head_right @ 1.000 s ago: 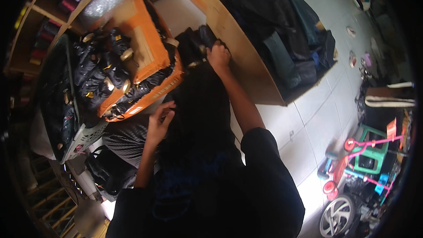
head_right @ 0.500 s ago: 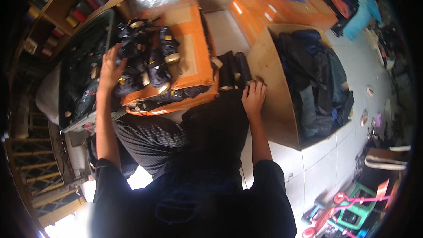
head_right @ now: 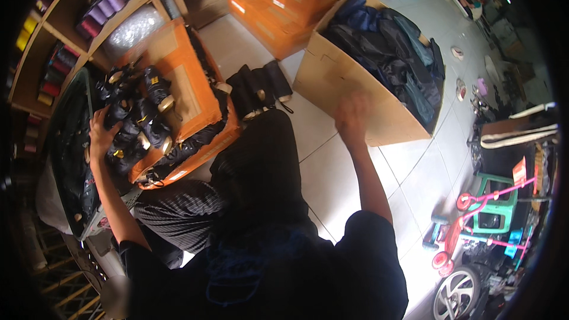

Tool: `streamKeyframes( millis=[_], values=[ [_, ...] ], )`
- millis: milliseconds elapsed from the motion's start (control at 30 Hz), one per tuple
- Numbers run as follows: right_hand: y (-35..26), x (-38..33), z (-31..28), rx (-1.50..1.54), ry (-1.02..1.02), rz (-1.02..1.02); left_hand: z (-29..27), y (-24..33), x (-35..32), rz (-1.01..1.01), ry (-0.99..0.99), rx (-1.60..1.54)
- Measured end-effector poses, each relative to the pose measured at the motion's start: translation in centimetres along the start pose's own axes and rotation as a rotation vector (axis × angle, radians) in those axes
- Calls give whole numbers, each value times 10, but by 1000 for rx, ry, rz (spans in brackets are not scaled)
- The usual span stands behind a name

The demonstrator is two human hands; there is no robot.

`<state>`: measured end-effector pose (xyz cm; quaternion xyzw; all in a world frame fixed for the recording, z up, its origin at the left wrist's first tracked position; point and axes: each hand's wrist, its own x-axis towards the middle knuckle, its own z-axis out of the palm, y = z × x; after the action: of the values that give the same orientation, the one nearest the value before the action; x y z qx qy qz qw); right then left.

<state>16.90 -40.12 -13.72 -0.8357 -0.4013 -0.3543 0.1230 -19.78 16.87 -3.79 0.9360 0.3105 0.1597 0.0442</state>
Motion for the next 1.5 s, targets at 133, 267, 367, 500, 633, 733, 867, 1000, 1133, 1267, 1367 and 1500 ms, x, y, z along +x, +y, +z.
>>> streamKeyframes(
  millis=[133, 267, 367, 500, 633, 733, 867, 1000, 1133, 1267, 1367, 1500],
  values=[
    [12, 43, -59, -393, 178, 367, -10, -3, 0, 119, 34, -62],
    [45, 20, -47, -339, -54, 401, -4, 3, 10, 129, -41, -256],
    [35, 26, -41, -276, -57, 413, -8, 10, 9, 123, -17, -275],
    [6, 43, -33, -217, -38, 379, 5, -1, 17, 154, 206, -234],
    [-34, 60, -36, -126, -19, 413, -8, 29, 21, -75, 343, -324],
    [-75, 68, -43, 41, 47, 332, -11, 18, 22, -71, 718, -688],
    [-110, 57, -34, 455, 64, 312, -38, 100, -4, -265, 443, -1744],
    [-75, 84, -42, 459, 91, 347, -39, 202, -58, -326, 48, -2273],
    [4, 142, -54, 20, 48, 330, 10, 267, -107, -488, -267, -2271],
    [55, 163, -23, -297, -111, 111, 49, 299, -146, -737, -503, -2192],
    [55, 177, -14, -358, -368, 144, 56, 302, -165, -817, -573, -2225],
    [66, 177, -6, -159, -222, 176, 53, 298, -173, -857, -568, -2177]
  ],
)
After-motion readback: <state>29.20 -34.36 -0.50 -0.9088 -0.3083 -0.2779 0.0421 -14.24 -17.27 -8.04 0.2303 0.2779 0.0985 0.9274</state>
